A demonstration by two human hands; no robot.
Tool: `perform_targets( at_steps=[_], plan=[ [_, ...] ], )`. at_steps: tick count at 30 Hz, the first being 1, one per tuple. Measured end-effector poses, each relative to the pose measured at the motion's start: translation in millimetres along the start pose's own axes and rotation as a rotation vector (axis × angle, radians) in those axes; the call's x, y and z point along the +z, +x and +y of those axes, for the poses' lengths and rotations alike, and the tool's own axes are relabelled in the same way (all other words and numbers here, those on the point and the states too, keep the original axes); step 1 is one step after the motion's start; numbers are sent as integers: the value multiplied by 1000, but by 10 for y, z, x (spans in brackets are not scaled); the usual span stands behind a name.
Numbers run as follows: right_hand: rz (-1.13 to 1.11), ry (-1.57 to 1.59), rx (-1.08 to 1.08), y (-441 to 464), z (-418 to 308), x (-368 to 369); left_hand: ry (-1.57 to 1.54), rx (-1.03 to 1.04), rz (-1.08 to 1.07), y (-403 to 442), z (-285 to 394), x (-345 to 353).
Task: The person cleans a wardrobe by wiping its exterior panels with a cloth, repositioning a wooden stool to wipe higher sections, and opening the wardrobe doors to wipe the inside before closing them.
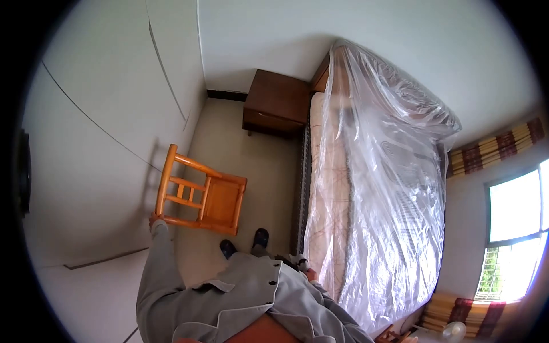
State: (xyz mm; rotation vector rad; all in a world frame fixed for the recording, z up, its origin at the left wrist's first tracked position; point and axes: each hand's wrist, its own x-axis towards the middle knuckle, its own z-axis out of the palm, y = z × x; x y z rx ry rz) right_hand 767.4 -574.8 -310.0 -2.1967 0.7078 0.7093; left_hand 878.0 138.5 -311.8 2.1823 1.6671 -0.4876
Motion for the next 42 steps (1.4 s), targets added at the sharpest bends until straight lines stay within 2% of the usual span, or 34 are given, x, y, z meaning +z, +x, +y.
perform_targets(
  at_steps=[2,3,5,8,9,10,12,14,16,19,21,22,23,24,25,26,27,28,29,30,31,34,36,37,39,42],
  plan=[
    [-19,27,-21,101,-62,2,-27,-102,205,-57,-81,115],
    [-33,37,-31,162,-97,-3,-24,-109,213,-145,-78,180],
    [-79,-54,-50,310,-177,-19,-127,-213,549,-565,3,340],
    [-93,-232,-80,590,-340,13,172,-114,508,-609,-234,1438],
    [-49,-225,-109,526,-670,-39,171,-131,517,-747,-299,1513],
    [-5,-218,-134,538,-937,-55,-73,191,365,-1036,-260,1655],
    [-185,119,-119,687,-1271,-59,-556,822,26,-1754,-28,1964],
    [-480,493,-390,438,-1969,-185,-776,573,-514,-2656,440,1316],
    [-768,986,-35,397,-2546,-114,-1037,698,-562,-3047,693,1102],
    [-1008,1044,-61,44,-3250,-56,-1131,757,-483,-3461,980,586],
    [-1098,1029,-76,-54,-3396,117,-1068,1021,-202,-3530,1099,333],
    [-1097,852,-224,-97,-3457,225,-1072,1018,-187,-3602,1138,46],
    [-1090,673,-367,-133,-3509,307,-867,892,-238,-3701,1138,-309],
    [-1106,665,-373,-255,-3601,300,-665,757,-284,-3734,1106,-504],
    [-1103,628,-517,-463,-3733,237,-668,749,-266,-3690,1048,-534],
    [-1095,594,-661,-589,-3825,228,-659,918,-40,-3642,983,-553],
    [-1109,591,-666,-616,-3833,286,-638,1080,187,-3612,923,-565],
    [-1051,545,-775,-644,-3806,340,-637,1074,199,-3631,877,-614],
    [-987,499,-885,-658,-3790,390,-610,1086,334,-3655,841,-656],
    [-994,497,-896,-670,-3773,438,-583,1097,468,-3674,816,-702],
    [-956,540,-903,-697,-3766,471,-585,1096,481,-3698,800,-748],
    [-917,621,-847,-759,-3735,541,-534,1009,378,-3749,766,-875],
    [-886,646,-493,-816,-3760,567,-228,964,282,-3728,756,-1001],
    [-884,651,-504,-877,-3829,567,-229,973,292,-3735,803,-1137],
    [-869,910,-286,-1023,-3982,532,-29,805,52,-3774,913,-1418],
    [-806,1013,-341,-1130,-4071,644,16,858,73,-3682,905,-1527]
  ],
)
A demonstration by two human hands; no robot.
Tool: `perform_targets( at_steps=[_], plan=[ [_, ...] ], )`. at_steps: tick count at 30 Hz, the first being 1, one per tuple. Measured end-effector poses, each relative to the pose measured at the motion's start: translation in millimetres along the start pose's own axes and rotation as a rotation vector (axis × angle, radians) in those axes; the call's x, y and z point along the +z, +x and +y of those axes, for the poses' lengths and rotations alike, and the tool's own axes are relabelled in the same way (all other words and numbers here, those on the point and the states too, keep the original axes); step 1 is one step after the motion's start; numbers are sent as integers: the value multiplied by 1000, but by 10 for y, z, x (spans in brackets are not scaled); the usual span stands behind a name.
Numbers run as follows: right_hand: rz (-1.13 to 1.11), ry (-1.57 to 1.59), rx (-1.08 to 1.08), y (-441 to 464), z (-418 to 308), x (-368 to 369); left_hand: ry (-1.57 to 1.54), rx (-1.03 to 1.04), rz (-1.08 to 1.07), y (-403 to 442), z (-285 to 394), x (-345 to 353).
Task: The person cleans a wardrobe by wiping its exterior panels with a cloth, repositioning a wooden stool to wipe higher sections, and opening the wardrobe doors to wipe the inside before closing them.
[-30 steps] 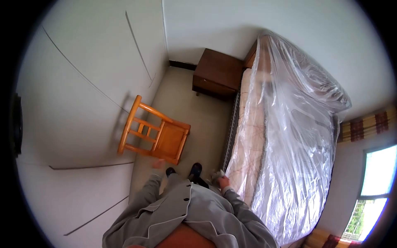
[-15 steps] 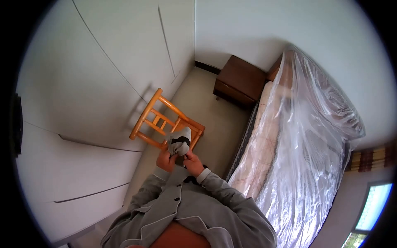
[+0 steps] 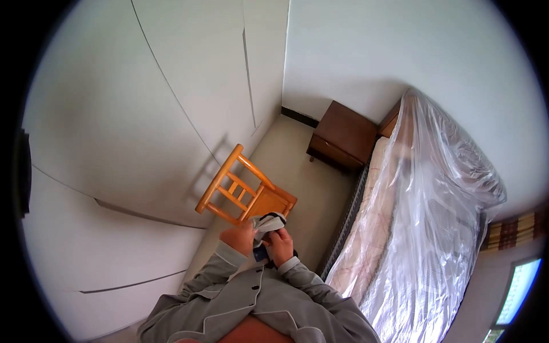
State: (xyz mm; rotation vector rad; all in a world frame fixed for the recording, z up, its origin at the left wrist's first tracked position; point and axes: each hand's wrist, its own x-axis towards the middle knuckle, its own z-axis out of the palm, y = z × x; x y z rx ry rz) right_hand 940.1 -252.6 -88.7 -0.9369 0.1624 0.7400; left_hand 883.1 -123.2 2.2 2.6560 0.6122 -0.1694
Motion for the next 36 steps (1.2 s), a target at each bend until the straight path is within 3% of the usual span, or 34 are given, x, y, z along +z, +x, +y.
perform_targets(
  at_steps=[1,3,5,6,8,9,12,14,18,23,29,33,35,36],
  plan=[
    [1,-1,0,56,73,-10,-1,1,-1,9,-10,-25],
    [-2,-174,-87,172,242,-74,-456,452,224,21,16,-52],
    [-58,-241,-89,232,332,-26,-370,673,45,5,-37,234],
    [-89,-264,-83,241,356,-5,-370,673,48,-55,-44,313],
    [-142,-297,-80,250,364,96,-189,829,-257,-222,60,106],
    [-160,-296,-77,255,373,149,-192,824,-254,-266,37,50],
    [-199,-292,-90,340,276,321,-241,735,-280,-312,-135,-88],
    [-214,-283,-101,395,221,404,-685,612,-42,-267,-452,-228],
    [-216,-267,-128,469,58,526,-267,468,626,-195,-1226,-798],
    [-181,-245,-119,452,-43,522,222,76,1179,-144,-2137,-1464],
    [-174,-240,-79,504,-121,525,544,-18,1446,85,-2507,-1932],
    [-184,-256,-65,697,-207,578,600,-165,1422,264,-2781,-1977],
    [-199,-272,-59,858,-307,603,739,-365,1269,308,-2988,-1914],
    [-203,-281,-57,951,-345,607,736,-371,1274,344,-3056,-1872]
  ],
)
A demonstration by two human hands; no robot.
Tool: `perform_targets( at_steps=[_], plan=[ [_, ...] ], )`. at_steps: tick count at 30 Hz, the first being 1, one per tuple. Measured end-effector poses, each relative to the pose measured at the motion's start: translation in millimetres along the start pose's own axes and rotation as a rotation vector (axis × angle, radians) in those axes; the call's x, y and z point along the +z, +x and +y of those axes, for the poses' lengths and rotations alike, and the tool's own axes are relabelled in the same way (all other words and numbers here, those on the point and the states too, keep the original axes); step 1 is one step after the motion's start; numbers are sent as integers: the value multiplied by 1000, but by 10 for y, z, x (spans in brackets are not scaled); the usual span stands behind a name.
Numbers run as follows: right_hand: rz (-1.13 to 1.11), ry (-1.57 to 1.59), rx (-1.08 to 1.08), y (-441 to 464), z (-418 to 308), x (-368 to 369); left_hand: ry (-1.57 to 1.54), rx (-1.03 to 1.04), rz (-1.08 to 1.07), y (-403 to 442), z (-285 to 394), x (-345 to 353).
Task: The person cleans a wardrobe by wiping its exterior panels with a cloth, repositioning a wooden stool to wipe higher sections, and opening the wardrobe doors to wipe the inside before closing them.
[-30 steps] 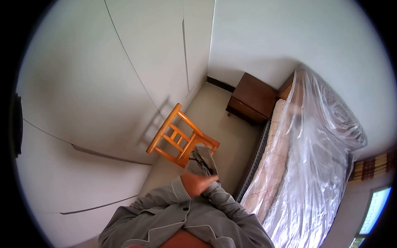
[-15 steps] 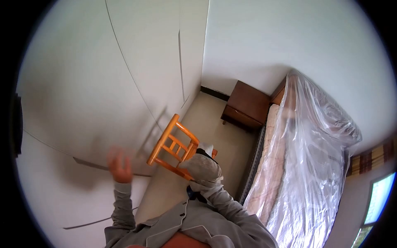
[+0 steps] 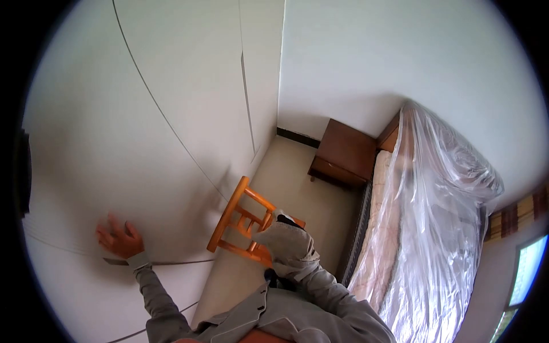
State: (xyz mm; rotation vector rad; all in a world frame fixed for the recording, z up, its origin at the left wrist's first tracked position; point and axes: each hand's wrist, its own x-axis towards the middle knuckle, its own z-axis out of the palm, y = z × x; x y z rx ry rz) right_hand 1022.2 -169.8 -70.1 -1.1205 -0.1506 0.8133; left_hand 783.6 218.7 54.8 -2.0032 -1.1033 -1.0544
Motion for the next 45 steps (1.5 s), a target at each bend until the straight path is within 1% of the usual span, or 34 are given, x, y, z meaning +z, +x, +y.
perform_targets(
  at_steps=[2,5,7,9,11,15,17,18,20,21,24,27,30,32,34,36,38,39,41,42,44,45],
  plan=[
    [-20,-15,13,228,-92,-38,54,20,88,-18,-32,55],
    [-72,-30,18,724,-238,-62,144,3,125,-151,-94,146],
    [-89,-29,10,1158,-426,11,162,96,220,-154,-154,157],
    [-98,-39,-6,1652,-741,170,242,91,129,-239,-233,95],
    [-110,-58,-14,2058,-1069,376,316,28,-16,-303,-173,-60],
    [-141,-56,-38,2516,-1723,817,335,-9,-52,-353,-99,-149],
    [-162,-55,-51,2614,-2016,1034,340,-156,-270,-442,-8,-233],
    [-175,-65,-62,2635,-2120,1147,351,-176,-262,-464,34,-266],
    [-211,-74,-71,2670,-2348,1381,371,-251,-468,-327,180,-411],
    [-234,-87,-76,2680,-2470,1513,301,-327,-526,-243,311,-498],
    [-303,-115,-72,2700,-2719,1922,183,-409,-526,-90,539,-599],
    [-400,-161,-73,2638,-2837,2420,44,-541,-612,430,922,-894],
    [-508,-208,-108,2589,-2897,2944,-59,-595,-565,436,1216,-990],
    [-570,-229,-151,2567,-2963,3296,-228,-626,-677,23,1339,-876],
    [-616,-257,-220,2570,-3056,3709,-438,-516,-859,-155,1451,-911],
    [-642,-286,-298,2605,-3228,4063,-509,-570,-1111,-290,1599,-1056],
    [-663,-320,-380,2667,-3435,4409,-615,-659,-1168,-356,1667,-1221],
    [-673,-332,-422,2674,-3544,4544,-618,-664,-1145,-389,1690,-1254],
    [-691,-362,-506,2734,-3779,4824,-614,-658,-1201,-648,1581,-1292],
    [-689,-369,-568,2780,-3963,5033,-614,-670,-1192,-670,1551,-1341],
    [-694,-387,-664,2864,-4321,5344,-573,-741,-1269,-690,1454,-1413],
    [-694,-384,-705,2897,-4495,5495,-573,-738,-1263,-724,1402,-1407]
  ],
)
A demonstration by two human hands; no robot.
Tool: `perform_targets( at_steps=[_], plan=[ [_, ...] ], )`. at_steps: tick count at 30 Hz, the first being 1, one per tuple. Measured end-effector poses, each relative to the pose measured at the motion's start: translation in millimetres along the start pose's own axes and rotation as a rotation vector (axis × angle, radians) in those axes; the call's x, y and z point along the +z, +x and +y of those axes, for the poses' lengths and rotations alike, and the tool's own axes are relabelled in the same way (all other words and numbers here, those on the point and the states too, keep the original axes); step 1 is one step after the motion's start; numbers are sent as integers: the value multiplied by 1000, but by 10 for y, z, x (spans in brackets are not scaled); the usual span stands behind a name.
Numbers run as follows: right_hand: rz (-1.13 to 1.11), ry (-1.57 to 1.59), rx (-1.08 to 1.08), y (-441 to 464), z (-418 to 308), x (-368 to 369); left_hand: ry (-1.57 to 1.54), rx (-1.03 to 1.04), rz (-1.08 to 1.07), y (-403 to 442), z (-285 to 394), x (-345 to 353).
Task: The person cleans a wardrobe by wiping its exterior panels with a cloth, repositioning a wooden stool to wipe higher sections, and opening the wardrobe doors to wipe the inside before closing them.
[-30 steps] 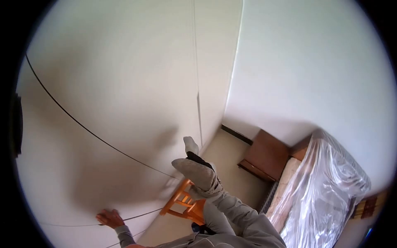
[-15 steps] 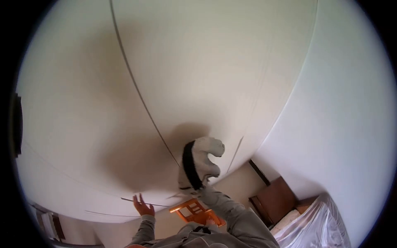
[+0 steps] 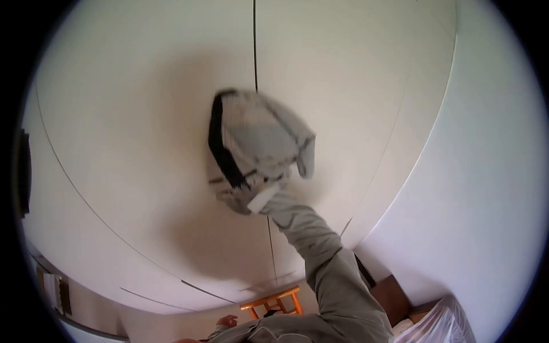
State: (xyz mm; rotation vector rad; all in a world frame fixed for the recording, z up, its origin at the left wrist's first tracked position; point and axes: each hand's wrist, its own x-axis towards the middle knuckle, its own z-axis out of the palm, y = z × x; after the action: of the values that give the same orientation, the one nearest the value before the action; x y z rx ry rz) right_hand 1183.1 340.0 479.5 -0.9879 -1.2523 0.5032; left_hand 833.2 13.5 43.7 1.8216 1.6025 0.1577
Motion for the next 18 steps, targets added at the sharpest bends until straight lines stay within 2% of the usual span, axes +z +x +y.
perform_targets(
  at_steps=[4,6,8,10,13,14,15,18],
  plan=[
    [-1,-56,-62,622,-324,-80,-5,0,25,140,-68,-78],
    [-8,-75,-64,634,-319,-58,8,31,68,306,60,-207],
    [-19,-91,-57,580,-314,-76,-142,227,526,330,515,-514],
    [-32,-106,-35,480,-274,-134,-103,424,781,411,1072,-1031],
    [-74,-148,16,393,-324,-456,70,541,1092,451,2025,-1924],
    [-87,-179,13,395,-422,-502,141,598,1202,540,2167,-2281],
    [-104,-231,-17,175,-694,-345,188,666,1322,226,1888,-2671],
    [-112,-365,-142,491,-1337,-471,358,803,1567,151,2157,-3611]
  ],
)
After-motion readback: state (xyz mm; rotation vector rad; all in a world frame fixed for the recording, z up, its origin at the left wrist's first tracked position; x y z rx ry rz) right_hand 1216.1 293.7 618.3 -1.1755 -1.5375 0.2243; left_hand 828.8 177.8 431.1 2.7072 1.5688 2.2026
